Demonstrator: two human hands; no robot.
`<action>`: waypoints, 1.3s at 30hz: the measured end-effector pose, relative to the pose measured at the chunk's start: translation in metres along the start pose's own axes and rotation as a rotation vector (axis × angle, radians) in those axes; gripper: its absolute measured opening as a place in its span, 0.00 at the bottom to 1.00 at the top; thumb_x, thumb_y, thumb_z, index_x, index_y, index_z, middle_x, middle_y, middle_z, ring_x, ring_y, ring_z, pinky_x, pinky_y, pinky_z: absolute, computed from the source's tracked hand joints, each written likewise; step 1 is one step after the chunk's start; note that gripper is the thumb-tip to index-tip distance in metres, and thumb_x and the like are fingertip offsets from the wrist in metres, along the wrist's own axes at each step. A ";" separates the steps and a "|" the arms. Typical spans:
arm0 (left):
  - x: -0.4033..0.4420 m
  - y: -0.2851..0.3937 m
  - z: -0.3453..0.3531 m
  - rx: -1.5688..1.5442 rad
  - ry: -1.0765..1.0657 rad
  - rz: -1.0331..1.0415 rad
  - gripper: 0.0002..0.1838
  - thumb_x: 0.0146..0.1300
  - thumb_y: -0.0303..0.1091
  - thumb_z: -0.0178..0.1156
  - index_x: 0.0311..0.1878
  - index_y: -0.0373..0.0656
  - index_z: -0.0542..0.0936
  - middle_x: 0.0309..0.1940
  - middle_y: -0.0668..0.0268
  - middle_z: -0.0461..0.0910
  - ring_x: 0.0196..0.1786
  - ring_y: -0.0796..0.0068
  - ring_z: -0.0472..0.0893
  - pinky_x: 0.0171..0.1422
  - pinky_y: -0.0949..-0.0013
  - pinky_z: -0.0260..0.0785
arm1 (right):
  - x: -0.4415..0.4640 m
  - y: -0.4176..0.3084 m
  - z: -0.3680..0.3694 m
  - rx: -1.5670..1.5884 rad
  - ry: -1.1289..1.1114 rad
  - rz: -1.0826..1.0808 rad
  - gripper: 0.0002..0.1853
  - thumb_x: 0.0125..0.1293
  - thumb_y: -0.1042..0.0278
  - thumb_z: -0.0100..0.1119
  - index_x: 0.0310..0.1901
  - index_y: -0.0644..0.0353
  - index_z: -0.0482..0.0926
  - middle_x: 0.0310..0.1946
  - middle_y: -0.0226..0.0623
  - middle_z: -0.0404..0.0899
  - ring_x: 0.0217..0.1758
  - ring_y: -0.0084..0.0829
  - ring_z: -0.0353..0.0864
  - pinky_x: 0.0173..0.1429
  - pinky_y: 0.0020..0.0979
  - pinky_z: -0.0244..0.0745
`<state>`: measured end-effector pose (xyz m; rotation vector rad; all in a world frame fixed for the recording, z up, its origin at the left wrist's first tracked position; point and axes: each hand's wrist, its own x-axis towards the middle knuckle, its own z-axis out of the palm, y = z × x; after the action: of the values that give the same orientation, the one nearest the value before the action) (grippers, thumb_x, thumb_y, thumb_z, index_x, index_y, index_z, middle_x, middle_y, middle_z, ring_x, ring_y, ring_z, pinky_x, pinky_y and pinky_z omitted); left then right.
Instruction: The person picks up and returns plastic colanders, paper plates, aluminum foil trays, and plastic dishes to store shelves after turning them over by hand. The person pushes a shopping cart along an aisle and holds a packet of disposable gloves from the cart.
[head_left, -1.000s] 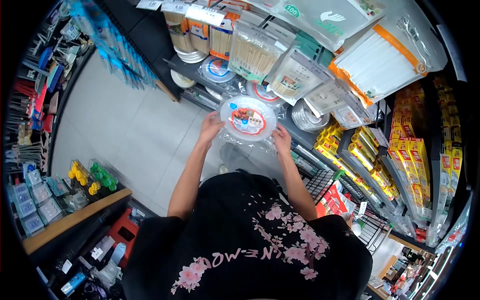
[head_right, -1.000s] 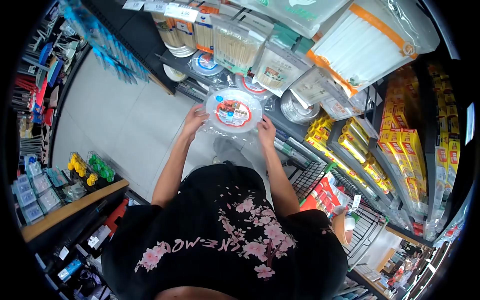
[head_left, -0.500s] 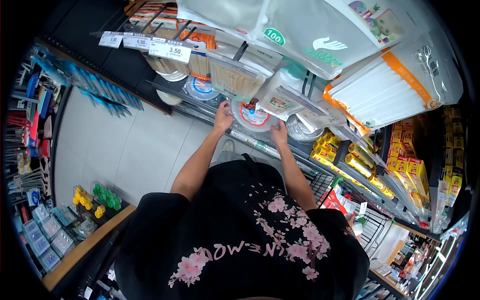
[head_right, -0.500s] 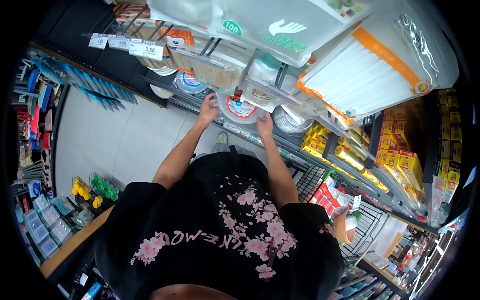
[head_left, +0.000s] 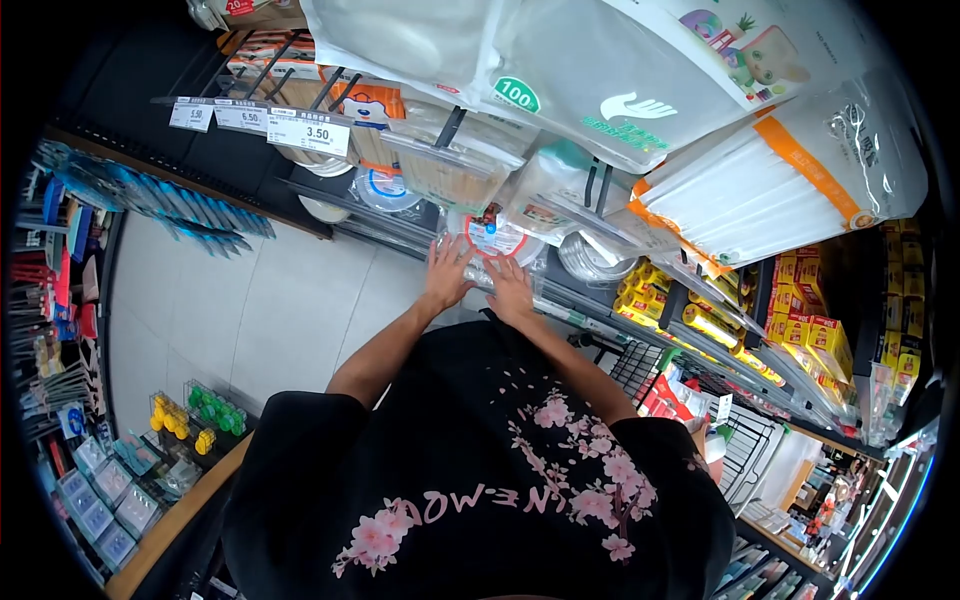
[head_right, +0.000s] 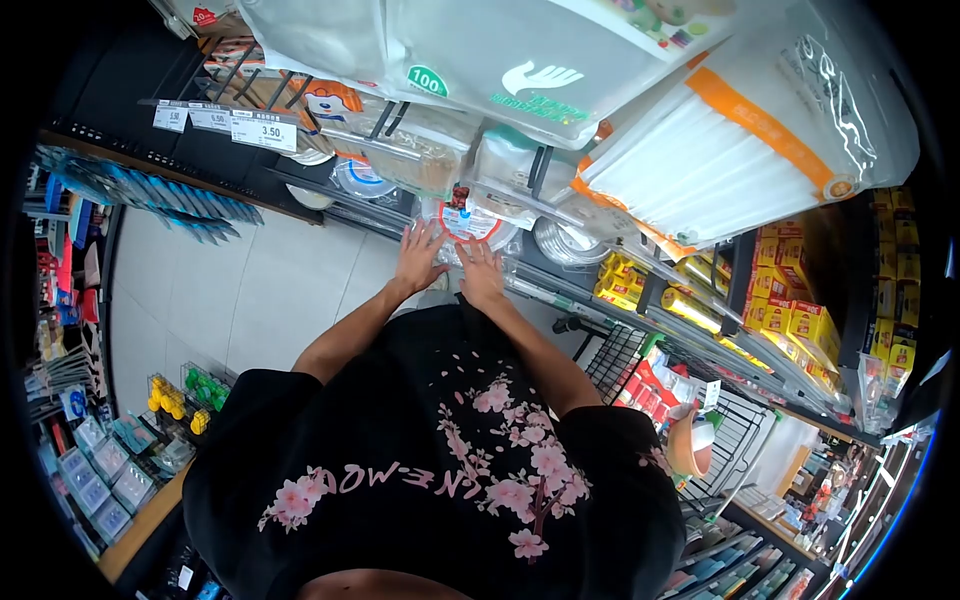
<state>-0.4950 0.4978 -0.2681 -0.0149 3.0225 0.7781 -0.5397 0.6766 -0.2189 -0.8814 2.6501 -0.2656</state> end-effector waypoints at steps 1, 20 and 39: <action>0.003 -0.004 0.003 0.016 -0.042 -0.009 0.43 0.56 0.45 0.71 0.75 0.54 0.63 0.78 0.54 0.54 0.80 0.46 0.49 0.81 0.39 0.41 | 0.002 0.002 0.003 -0.070 -0.030 -0.015 0.38 0.59 0.66 0.64 0.73 0.47 0.64 0.75 0.46 0.57 0.78 0.48 0.55 0.78 0.58 0.51; 0.078 -0.024 0.015 0.069 -0.089 -0.025 0.28 0.62 0.38 0.63 0.68 0.50 0.74 0.67 0.63 0.70 0.74 0.53 0.63 0.81 0.51 0.49 | 0.082 0.025 0.004 -0.169 -0.170 0.224 0.38 0.63 0.73 0.54 0.76 0.49 0.58 0.76 0.40 0.58 0.80 0.42 0.54 0.79 0.61 0.43; 0.023 0.020 -0.020 -0.017 0.077 -0.021 0.29 0.62 0.40 0.64 0.66 0.44 0.74 0.69 0.46 0.67 0.72 0.42 0.65 0.74 0.47 0.59 | 0.007 -0.003 0.013 0.373 0.085 0.219 0.44 0.61 0.66 0.66 0.77 0.55 0.55 0.79 0.47 0.50 0.82 0.46 0.49 0.80 0.53 0.47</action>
<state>-0.5188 0.5052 -0.2415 -0.0785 3.0826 0.8202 -0.5389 0.6692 -0.2318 -0.4673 2.6175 -0.7254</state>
